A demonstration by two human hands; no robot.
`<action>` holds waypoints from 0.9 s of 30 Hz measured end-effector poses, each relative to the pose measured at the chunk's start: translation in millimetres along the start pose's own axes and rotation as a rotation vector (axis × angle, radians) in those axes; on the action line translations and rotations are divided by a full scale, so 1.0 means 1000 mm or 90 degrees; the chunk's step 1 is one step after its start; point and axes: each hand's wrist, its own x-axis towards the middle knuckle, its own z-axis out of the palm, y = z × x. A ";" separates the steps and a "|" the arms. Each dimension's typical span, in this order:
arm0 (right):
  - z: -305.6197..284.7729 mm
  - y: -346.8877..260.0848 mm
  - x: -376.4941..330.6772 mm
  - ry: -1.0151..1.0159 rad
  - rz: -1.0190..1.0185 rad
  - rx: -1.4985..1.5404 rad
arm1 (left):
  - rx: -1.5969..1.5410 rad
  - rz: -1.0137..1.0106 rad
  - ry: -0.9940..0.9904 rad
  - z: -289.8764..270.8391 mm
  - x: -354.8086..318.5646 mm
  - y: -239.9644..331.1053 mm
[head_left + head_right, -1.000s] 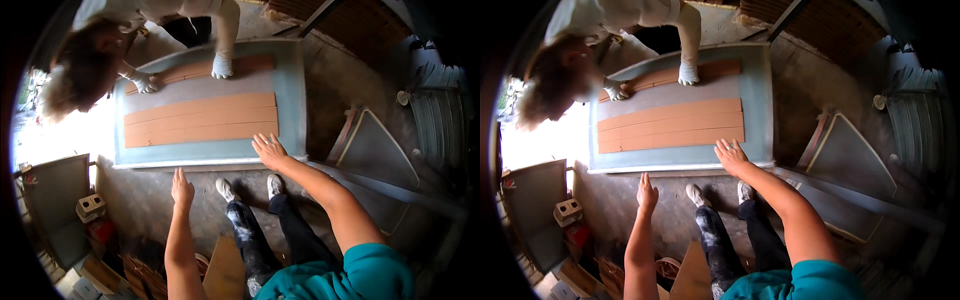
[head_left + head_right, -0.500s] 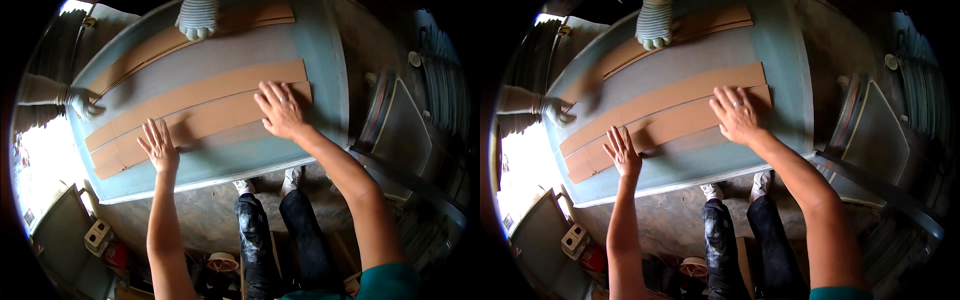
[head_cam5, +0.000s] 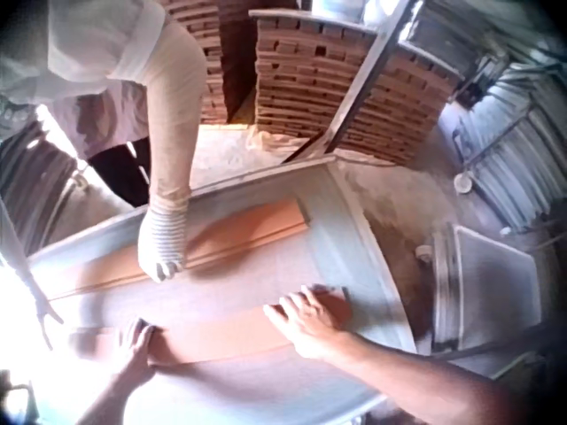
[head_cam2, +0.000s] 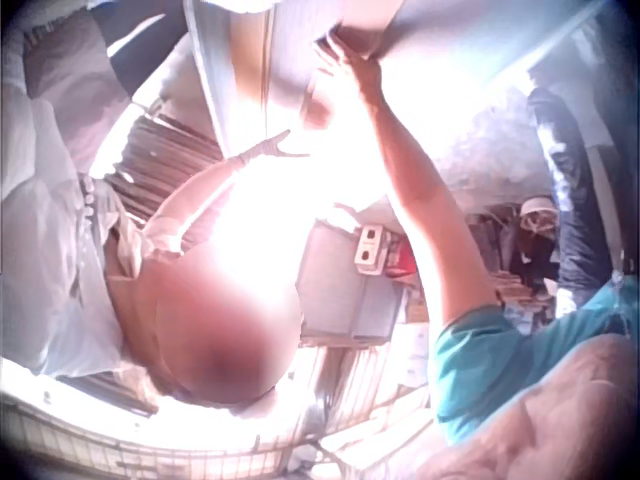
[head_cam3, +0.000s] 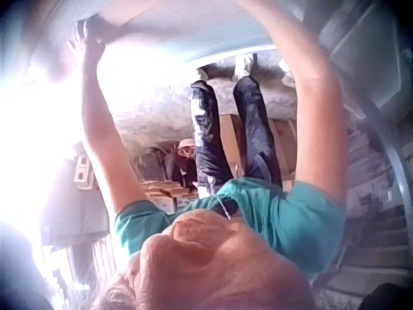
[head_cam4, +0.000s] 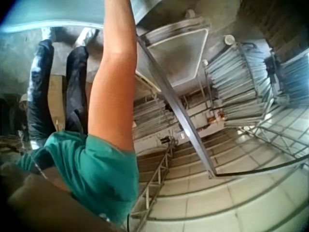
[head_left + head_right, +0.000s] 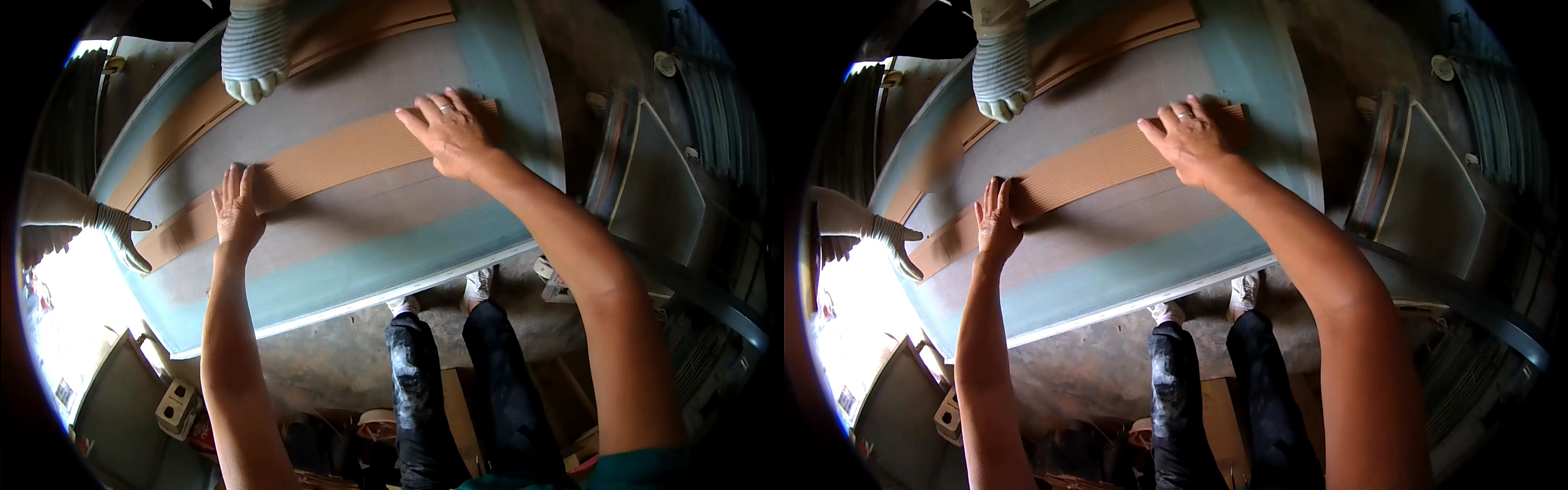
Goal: The person moves from an outdoor area into a workshop and begins assembling window screens. They pick up large rectangular frames and mesh panels, place them on a workbench, and insert cardboard strips into the frame grooves. The person works alongside another individual, handling the components one by one.
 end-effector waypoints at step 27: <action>-0.082 -0.123 -0.277 -0.110 0.219 0.189 | -0.327 -0.189 -0.198 -0.109 -0.306 0.123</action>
